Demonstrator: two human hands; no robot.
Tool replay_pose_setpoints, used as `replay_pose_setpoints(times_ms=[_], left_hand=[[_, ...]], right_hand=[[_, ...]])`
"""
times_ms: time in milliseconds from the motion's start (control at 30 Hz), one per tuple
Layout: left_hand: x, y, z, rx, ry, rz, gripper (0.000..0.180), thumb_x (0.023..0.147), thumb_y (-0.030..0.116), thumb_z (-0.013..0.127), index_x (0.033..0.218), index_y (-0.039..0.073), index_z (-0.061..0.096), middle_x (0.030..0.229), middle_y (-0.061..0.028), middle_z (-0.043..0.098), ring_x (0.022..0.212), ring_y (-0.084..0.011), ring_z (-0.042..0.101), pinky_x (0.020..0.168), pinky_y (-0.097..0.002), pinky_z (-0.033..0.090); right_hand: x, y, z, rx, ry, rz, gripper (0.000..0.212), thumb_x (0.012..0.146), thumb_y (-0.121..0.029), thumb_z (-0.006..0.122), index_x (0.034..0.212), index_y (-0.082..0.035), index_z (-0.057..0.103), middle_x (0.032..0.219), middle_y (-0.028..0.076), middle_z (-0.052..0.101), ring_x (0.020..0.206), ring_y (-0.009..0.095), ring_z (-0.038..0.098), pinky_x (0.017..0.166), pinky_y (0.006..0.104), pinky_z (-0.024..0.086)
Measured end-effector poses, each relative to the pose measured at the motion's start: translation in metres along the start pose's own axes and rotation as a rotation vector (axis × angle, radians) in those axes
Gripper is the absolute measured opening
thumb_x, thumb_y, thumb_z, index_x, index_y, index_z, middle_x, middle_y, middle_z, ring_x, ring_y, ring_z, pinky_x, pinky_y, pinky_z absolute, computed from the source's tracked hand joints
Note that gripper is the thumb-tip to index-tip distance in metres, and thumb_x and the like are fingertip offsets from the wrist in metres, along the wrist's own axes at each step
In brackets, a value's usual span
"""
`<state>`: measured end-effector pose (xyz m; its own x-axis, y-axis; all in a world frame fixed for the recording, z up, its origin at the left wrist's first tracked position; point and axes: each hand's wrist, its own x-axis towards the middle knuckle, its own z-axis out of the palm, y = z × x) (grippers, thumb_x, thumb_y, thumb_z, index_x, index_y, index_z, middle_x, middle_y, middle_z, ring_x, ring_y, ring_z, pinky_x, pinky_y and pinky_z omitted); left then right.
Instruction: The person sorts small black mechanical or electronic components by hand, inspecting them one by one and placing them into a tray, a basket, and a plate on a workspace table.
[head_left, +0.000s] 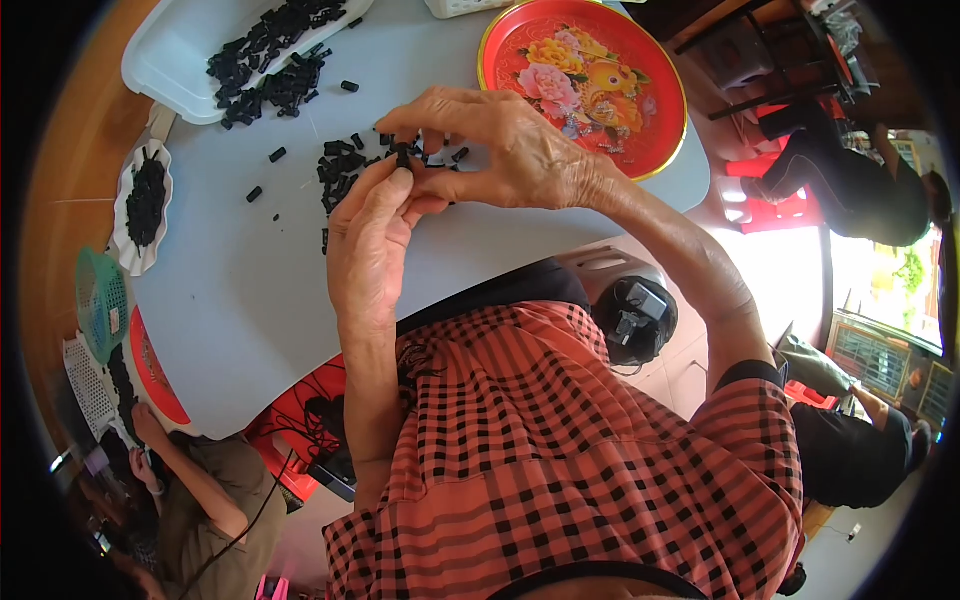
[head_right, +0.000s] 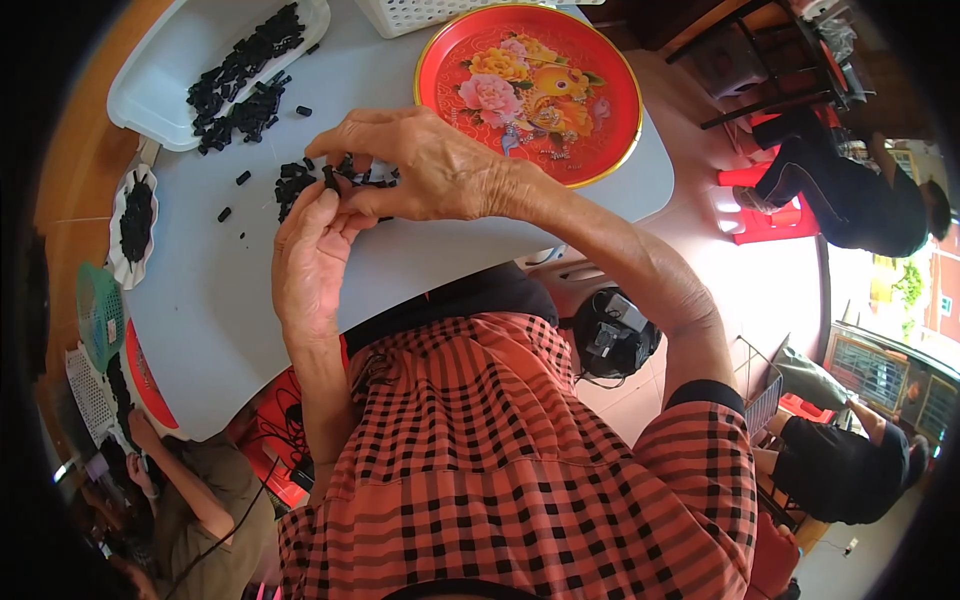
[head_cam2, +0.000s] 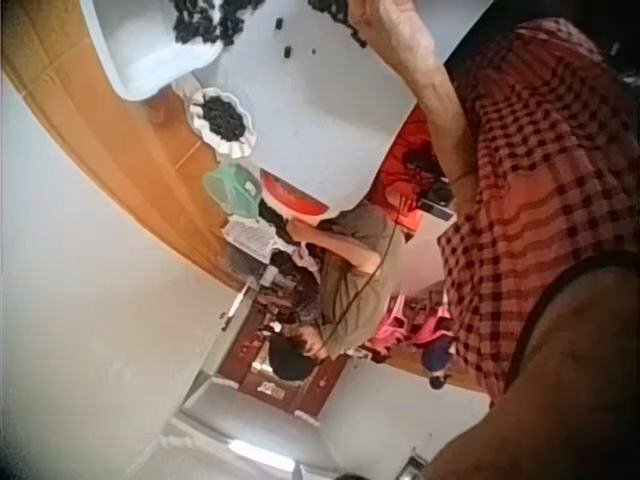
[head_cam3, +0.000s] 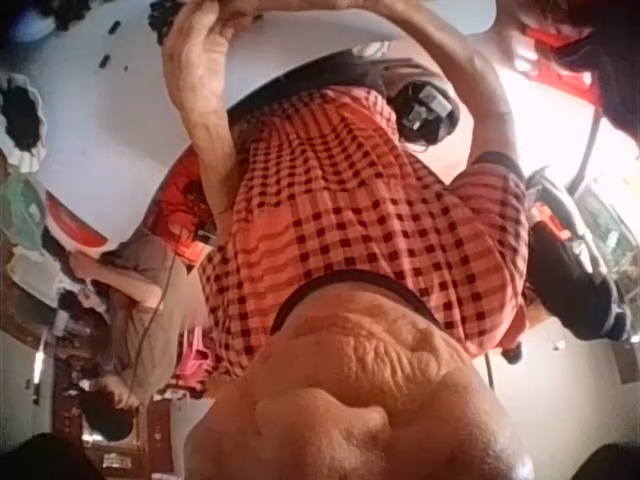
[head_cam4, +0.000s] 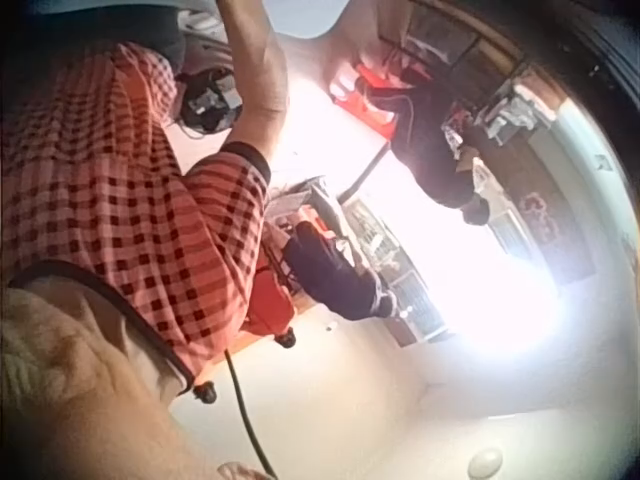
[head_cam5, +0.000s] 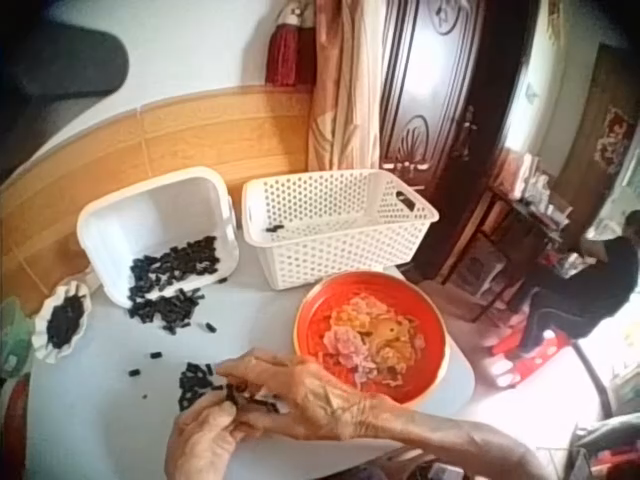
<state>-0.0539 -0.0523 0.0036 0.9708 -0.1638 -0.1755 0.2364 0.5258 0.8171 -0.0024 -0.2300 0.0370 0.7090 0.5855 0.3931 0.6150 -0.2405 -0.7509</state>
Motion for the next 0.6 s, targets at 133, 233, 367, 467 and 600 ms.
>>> replay_pose_setpoints(times_ms=[133,233,367,467,600], left_hand=[[0.0,-0.004,0.009,-0.071,0.032,0.005,0.023,0.092,0.009,0.054,0.108,-0.006,0.06,0.097,-0.0115,0.064,0.085,-0.0204,0.063,0.08,-0.0316,0.05],[0.003,-0.003,0.009,-0.075,0.035,0.013,0.025,0.093,0.012,0.053,0.108,-0.006,0.06,0.097,-0.0116,0.064,0.087,-0.0199,0.063,0.082,-0.0321,0.049],[0.003,0.0,0.006,-0.065,-0.064,-0.006,0.027,0.095,0.017,0.05,0.106,-0.006,0.059,0.099,-0.0127,0.063,0.09,-0.0187,0.062,0.083,-0.0321,0.049],[0.004,-0.003,0.01,-0.046,-0.052,-0.011,0.027,0.096,0.018,0.048,0.106,-0.005,0.059,0.1,-0.0129,0.063,0.091,-0.0181,0.061,0.084,-0.032,0.049],[0.006,-0.008,0.011,-0.17,-0.061,-0.088,0.027,0.096,0.017,0.047,0.105,-0.005,0.058,0.099,-0.012,0.062,0.091,-0.0175,0.06,0.084,-0.0318,0.048]], right_hand=[[0.002,0.006,0.003,-0.109,-0.023,-0.082,0.044,0.07,-0.01,0.072,0.112,-0.005,0.06,0.1,0.01,0.061,0.087,0.024,0.061,0.075,0.0347,0.052],[0.002,0.01,0.005,-0.241,-0.017,-0.147,0.042,0.069,-0.011,0.071,0.109,-0.003,0.06,0.097,0.011,0.061,0.088,0.027,0.06,0.075,0.0372,0.051],[0.002,0.01,0.008,-0.342,0.021,-0.213,0.037,0.07,-0.012,0.069,0.105,-0.001,0.06,0.094,0.012,0.06,0.087,0.029,0.058,0.074,0.0388,0.049],[0.002,0.008,0.009,-0.332,0.019,-0.156,0.037,0.07,-0.012,0.068,0.104,-0.001,0.06,0.092,0.012,0.06,0.085,0.03,0.059,0.075,0.0387,0.049],[0.0,0.012,0.011,-0.346,0.033,-0.12,0.039,0.069,-0.014,0.07,0.104,-0.001,0.059,0.091,0.012,0.061,0.084,0.03,0.059,0.075,0.0384,0.048]])
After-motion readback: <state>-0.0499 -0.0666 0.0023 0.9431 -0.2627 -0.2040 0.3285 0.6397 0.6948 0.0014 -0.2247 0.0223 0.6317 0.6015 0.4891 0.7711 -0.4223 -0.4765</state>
